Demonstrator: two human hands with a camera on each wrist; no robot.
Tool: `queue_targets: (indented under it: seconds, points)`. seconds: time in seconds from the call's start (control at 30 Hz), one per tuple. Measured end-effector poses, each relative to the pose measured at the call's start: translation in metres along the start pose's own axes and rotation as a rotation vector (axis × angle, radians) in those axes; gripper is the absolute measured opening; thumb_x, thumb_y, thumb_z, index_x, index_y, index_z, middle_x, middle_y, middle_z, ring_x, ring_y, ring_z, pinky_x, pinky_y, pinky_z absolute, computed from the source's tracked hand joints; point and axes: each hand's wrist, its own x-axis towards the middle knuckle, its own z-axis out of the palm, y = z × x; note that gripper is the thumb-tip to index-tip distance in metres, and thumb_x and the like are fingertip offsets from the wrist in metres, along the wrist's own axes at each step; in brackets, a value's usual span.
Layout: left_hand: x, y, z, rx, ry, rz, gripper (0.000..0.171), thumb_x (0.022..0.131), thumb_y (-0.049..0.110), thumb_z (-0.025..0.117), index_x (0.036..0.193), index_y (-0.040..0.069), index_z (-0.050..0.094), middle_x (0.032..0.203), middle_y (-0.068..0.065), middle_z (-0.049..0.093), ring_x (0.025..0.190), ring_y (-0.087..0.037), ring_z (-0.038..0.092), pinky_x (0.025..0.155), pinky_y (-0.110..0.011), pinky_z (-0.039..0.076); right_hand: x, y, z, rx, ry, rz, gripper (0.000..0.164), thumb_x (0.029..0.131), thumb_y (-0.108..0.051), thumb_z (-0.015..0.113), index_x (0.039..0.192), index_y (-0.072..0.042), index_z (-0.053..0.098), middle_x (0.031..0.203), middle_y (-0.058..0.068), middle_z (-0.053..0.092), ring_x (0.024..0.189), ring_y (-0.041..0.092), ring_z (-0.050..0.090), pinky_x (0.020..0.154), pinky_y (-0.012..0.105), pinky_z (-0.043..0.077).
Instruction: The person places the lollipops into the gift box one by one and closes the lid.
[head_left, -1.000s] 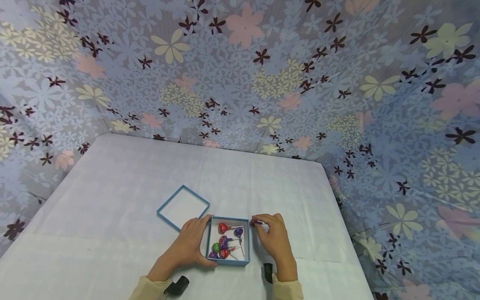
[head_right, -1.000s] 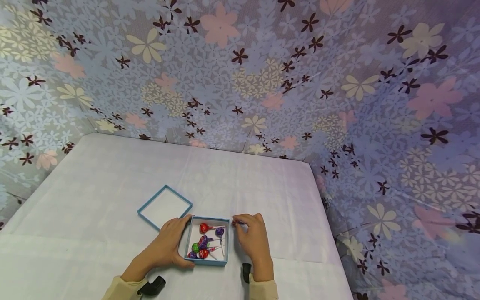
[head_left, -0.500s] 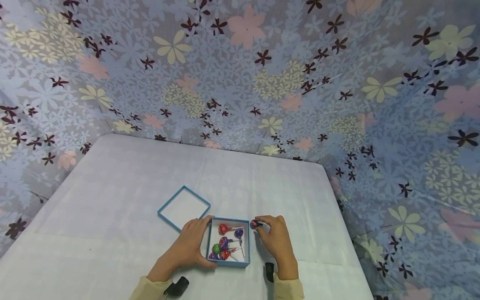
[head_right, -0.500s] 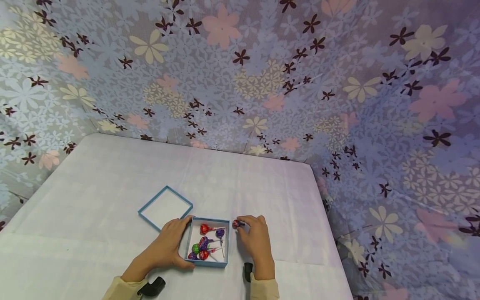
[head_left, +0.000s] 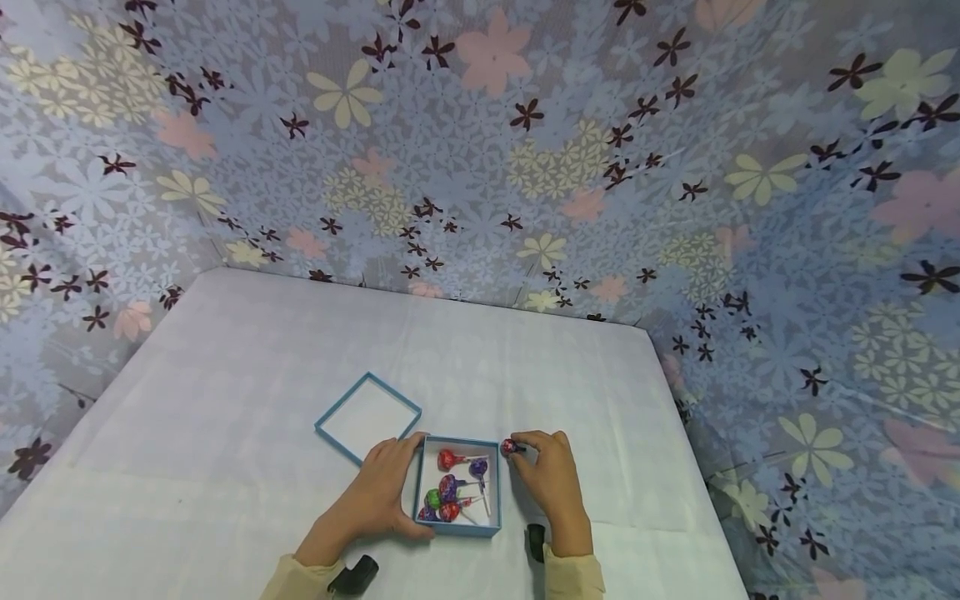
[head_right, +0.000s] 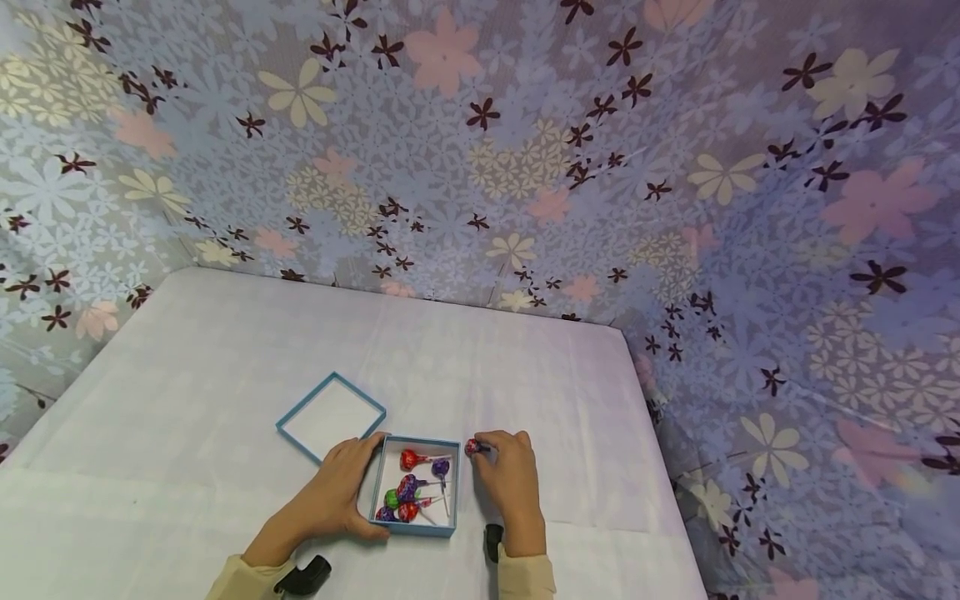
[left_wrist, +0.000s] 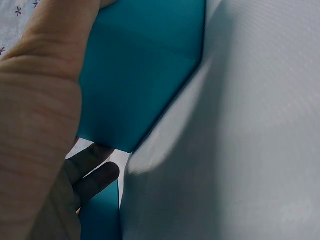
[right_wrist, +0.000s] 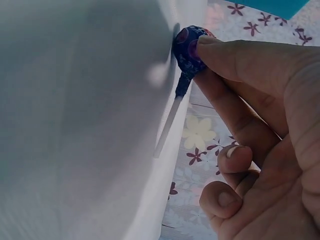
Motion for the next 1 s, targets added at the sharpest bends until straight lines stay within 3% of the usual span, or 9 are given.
queue_targets:
  seconds: [0.7, 1.0]
  points:
    - [0.0005, 0.0013, 0.0, 0.009, 0.019, 0.006, 0.137, 0.053, 0.072, 0.087, 0.154, -0.001, 0.03, 0.148, -0.016, 0.047, 0.133, -0.035, 0.043, 0.116, -0.058, 0.028, 0.0018, 0.0018, 0.0029, -0.01, -0.003, 0.028, 0.028, 0.08, -0.013, 0.085, 0.107, -0.011, 0.079, 0.108, 0.002, 0.076, 0.09, 0.017, 0.053, 0.082, 0.04, 0.051]
    - [0.0008, 0.0019, 0.0, -0.005, 0.024, 0.001, 0.138, 0.051, 0.068, 0.089, 0.154, -0.002, 0.03, 0.148, -0.017, 0.047, 0.134, -0.036, 0.043, 0.116, -0.058, 0.027, 0.0025, 0.0014, 0.0034, -0.021, -0.01, 0.035, 0.026, 0.079, -0.018, 0.086, 0.104, -0.011, 0.08, 0.101, 0.001, 0.077, 0.084, 0.015, 0.049, 0.071, 0.033, 0.045]
